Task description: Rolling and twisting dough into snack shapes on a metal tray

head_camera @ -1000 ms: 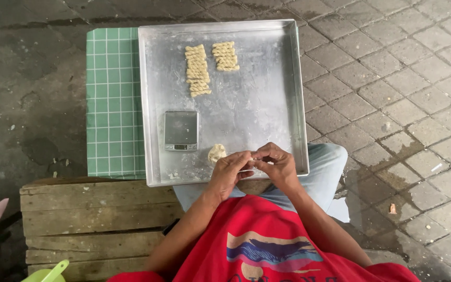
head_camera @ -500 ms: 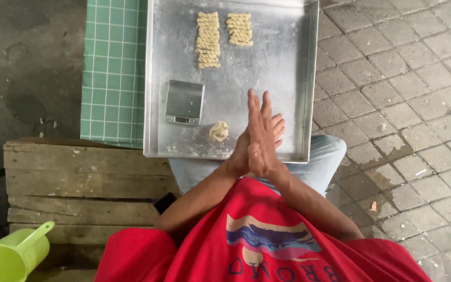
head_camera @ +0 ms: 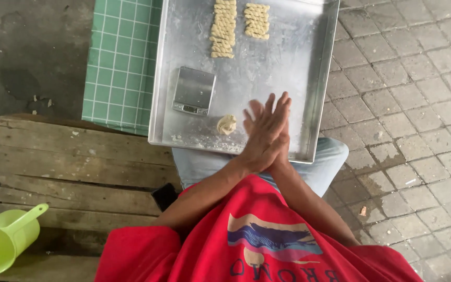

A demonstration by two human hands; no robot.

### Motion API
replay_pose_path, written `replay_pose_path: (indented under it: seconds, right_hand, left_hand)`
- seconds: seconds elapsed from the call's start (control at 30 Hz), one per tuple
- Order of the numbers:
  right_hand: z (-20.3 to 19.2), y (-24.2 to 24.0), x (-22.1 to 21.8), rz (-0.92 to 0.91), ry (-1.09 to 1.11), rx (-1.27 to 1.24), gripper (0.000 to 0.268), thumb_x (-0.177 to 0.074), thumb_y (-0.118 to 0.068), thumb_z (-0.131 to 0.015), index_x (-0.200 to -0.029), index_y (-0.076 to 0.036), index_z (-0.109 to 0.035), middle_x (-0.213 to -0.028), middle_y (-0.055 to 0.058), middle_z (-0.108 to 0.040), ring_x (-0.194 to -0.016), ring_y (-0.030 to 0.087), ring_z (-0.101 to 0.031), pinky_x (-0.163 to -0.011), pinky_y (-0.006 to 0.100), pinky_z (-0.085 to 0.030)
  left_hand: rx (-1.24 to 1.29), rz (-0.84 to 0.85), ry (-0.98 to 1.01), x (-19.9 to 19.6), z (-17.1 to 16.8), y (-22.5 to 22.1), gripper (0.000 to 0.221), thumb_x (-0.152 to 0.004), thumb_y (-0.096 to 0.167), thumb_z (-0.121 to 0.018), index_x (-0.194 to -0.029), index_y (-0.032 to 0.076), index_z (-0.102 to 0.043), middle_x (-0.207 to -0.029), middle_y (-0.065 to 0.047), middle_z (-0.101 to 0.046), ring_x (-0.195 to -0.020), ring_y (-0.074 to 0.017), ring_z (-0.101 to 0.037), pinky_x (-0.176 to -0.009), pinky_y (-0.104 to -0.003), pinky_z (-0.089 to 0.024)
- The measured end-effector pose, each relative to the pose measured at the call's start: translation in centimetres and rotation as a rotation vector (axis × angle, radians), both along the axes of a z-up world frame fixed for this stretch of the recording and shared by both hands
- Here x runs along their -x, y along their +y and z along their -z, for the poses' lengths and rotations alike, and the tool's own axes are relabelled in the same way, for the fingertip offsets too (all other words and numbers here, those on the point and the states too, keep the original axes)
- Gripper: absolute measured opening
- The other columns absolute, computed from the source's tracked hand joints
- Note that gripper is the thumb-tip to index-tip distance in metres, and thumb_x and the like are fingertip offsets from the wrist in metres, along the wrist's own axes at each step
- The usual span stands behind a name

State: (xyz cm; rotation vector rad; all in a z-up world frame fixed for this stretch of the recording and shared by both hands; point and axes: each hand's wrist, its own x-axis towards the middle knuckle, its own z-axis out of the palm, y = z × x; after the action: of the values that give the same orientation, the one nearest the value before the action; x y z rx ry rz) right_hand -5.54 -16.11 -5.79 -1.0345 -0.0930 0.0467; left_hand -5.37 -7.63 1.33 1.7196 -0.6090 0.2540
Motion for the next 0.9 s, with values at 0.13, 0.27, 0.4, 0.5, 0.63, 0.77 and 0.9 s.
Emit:
replay_pose_path:
  seconds: [0.13,0.27,0.4,0.5,0.63,0.77,0.9]
  right_hand:
    - [4.2,-0.9,1.9,-0.092,0.131,-0.417,0.061,-0.115,-0.042,-0.018,-0.165,-0.007,-0.022,-0.17,0.023,-0.018,-0.155,0.045,-0.017,-0.127,0.06,-0.016]
    - [-10.1,1.6,-0.9,-0.141,0.382,-0.63,0.061,-0.109,-0.044,-0.038,-0.153,-0.002,-0.047,-0.155,0.02,-0.05,-0.144,0.037,-0.049,-0.117,0.049,-0.042]
    - [-11.1,1.6,-2.8,0.058,0.384,-0.661,0.078,-0.101,-0.053,-0.036,-0.163,-0.006,-0.029,-0.172,0.013,-0.027,-0.155,0.035,-0.032,-0.128,0.055,-0.027]
    - [-9.5,2.3,-1.5,-0.039,0.037,-0.101,0.069,-0.114,-0.056,-0.018,-0.171,-0.019,-0.004,-0.178,0.004,0.007,-0.165,0.036,0.0,-0.136,0.052,-0.002]
    - [-13.6,7.2,-0.5,0.344,0.689,0.416,0.095,-0.095,-0.079,-0.032,-0.166,-0.018,-0.014,-0.174,0.008,-0.01,-0.159,0.028,-0.015,-0.132,0.044,0.001]
    - [-9.6,3.4,-0.9,0.033,-0.156,0.54,0.081,-0.11,-0.065,-0.005,-0.168,-0.009,-0.014,-0.175,0.004,-0.01,-0.143,0.019,-0.007,-0.127,0.035,-0.008]
    - [-8.0,1.1,-4.3,0.16,0.183,0.339,0.069,-0.111,-0.06,-0.023,-0.164,-0.017,-0.035,-0.169,-0.004,-0.034,-0.063,-0.001,-0.033,-0.092,0.014,-0.042]
  left_hand:
    - [-0.354,-0.25,-0.101,-4.5,-0.4,3.3,0.087,-0.106,0.074,-0.023,-0.172,0.02,-0.008,-0.178,-0.006,0.005,-0.164,-0.0387,0.011,-0.129,-0.063,0.004]
    - [-0.445,-0.3,0.124,-4.0,-1.8,4.7,0.077,-0.111,0.062,-0.023,-0.171,0.017,-0.002,-0.177,-0.016,0.009,-0.163,-0.0444,0.013,-0.128,-0.073,0.001]
    - [-0.204,-0.049,0.346,-1.2,-2.9,3.1,0.073,-0.113,0.052,-0.031,-0.17,0.024,0.005,-0.176,-0.015,0.012,-0.158,-0.0495,0.014,-0.118,-0.078,0.0]
    - [-0.098,-0.035,0.386,-2.1,-0.9,3.2,0.075,-0.113,0.053,-0.032,-0.17,0.02,0.004,-0.175,-0.015,0.013,-0.158,-0.0473,0.012,-0.12,-0.075,0.0]
    - [0.072,0.0,0.437,-4.3,3.1,2.5,0.078,-0.113,0.053,-0.034,-0.169,0.015,0.003,-0.174,-0.017,0.015,-0.159,-0.0439,0.01,-0.125,-0.069,0.001]
    - [0.466,0.024,0.771,-1.4,-2.8,1.5,0.085,-0.107,0.062,-0.036,-0.165,0.003,-0.012,-0.17,-0.026,0.004,-0.158,-0.0408,-0.004,-0.127,-0.058,-0.005]
    - [0.893,0.177,1.013,-1.4,-7.8,1.8,0.093,-0.101,0.078,-0.017,-0.169,0.016,-0.005,-0.139,0.004,-0.03,-0.145,-0.0184,-0.021,-0.127,-0.044,-0.007]
